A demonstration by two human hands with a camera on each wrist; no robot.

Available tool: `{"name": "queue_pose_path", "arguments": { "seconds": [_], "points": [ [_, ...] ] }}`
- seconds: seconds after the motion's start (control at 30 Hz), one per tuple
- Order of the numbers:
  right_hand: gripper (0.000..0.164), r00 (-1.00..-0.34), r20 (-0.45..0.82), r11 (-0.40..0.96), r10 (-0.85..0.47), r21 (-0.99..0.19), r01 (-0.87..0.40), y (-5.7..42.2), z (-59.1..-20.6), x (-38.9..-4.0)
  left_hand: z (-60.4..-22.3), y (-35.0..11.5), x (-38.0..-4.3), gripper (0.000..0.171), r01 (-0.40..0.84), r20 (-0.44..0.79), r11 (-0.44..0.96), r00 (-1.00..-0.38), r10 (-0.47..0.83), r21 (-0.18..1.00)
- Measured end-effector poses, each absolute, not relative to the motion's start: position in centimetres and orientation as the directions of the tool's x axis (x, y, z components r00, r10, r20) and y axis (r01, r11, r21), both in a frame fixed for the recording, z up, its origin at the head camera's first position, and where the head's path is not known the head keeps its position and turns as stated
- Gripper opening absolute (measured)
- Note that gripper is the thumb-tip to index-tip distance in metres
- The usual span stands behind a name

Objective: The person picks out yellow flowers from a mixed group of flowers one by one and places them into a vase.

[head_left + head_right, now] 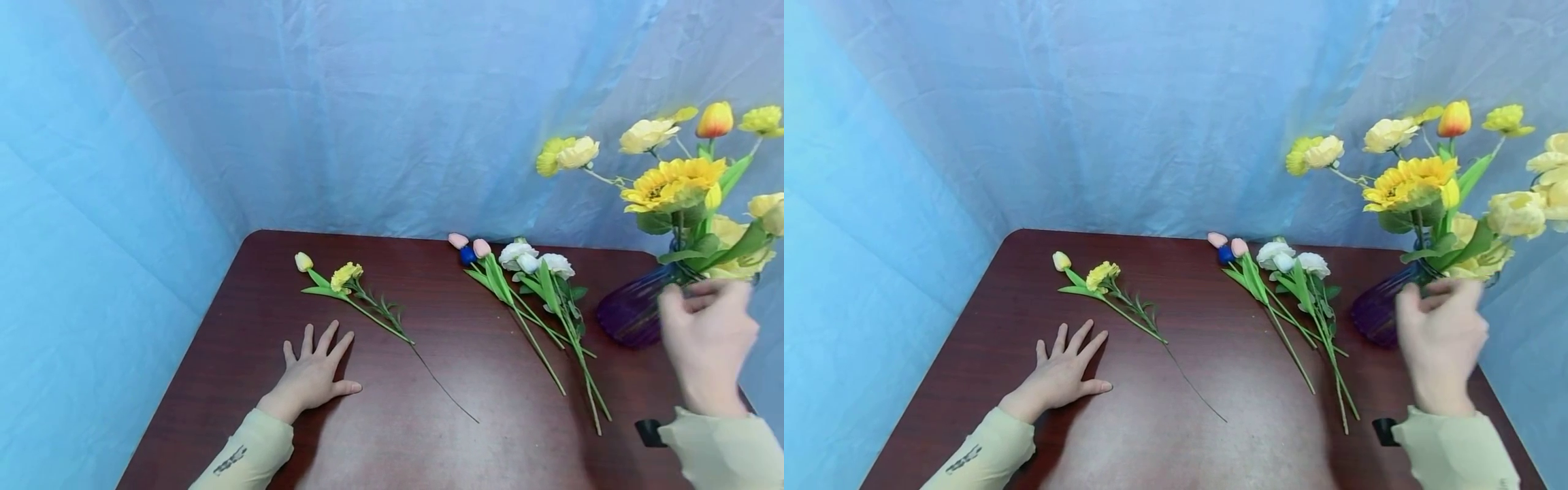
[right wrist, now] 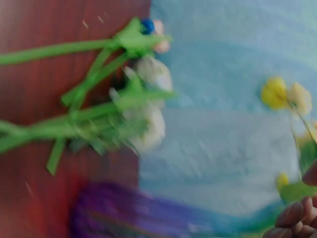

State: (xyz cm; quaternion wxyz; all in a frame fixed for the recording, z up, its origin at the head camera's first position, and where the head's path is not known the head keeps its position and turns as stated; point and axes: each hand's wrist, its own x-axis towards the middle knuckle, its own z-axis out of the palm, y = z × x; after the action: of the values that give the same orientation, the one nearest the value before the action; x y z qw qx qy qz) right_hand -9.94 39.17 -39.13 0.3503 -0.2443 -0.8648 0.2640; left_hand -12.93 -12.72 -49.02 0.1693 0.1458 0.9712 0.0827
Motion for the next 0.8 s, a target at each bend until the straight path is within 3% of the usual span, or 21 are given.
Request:
{"name": "queue_pose_path", "arguments": {
  "seconds": [0.07, 0.17, 0.33, 0.43, 0.6, 0.8],
  "points": [
    [0.004, -0.688, 0.505, 0.793, 0.521, -0.585, 0.171, 37.7, -40.3, -10.2, -49.0, -12.7, -12.9, 0.096, 0.256, -0.302, 0.943, -0.900, 0.313, 0.212],
    [0.013, -0.794, 0.514, 0.868, 0.325, -0.496, 0.034, 35.2, -41.9, -11.1, -48.9, -12.7, -12.9, 0.096, 0.254, -0.301, 0.944, -0.902, 0.310, 0.213],
    [0.010, -0.913, 0.405, 0.915, 0.048, -0.385, -0.123, 30.7, -43.7, -13.2, -49.0, -12.7, -13.0, 0.096, 0.252, -0.306, 0.942, -0.899, 0.312, 0.221],
    [0.012, -0.934, 0.343, 0.925, -0.097, -0.316, -0.212, 28.0, -44.5, -14.6, -49.1, -12.7, -13.1, 0.096, 0.251, -0.311, 0.943, -0.898, 0.312, 0.220],
    [0.008, -0.913, 0.269, 0.906, -0.307, -0.212, -0.367, 22.7, -46.1, -16.4, -49.0, -12.7, -13.1, 0.096, 0.247, -0.314, 0.945, -0.899, 0.305, 0.213],
    [0.009, -0.916, 0.120, 0.877, -0.384, -0.263, -0.402, 17.6, -48.0, -17.2, -49.1, -12.7, -13.0, 0.096, 0.243, -0.313, 0.945, -0.900, 0.304, 0.219]
  ]
}}
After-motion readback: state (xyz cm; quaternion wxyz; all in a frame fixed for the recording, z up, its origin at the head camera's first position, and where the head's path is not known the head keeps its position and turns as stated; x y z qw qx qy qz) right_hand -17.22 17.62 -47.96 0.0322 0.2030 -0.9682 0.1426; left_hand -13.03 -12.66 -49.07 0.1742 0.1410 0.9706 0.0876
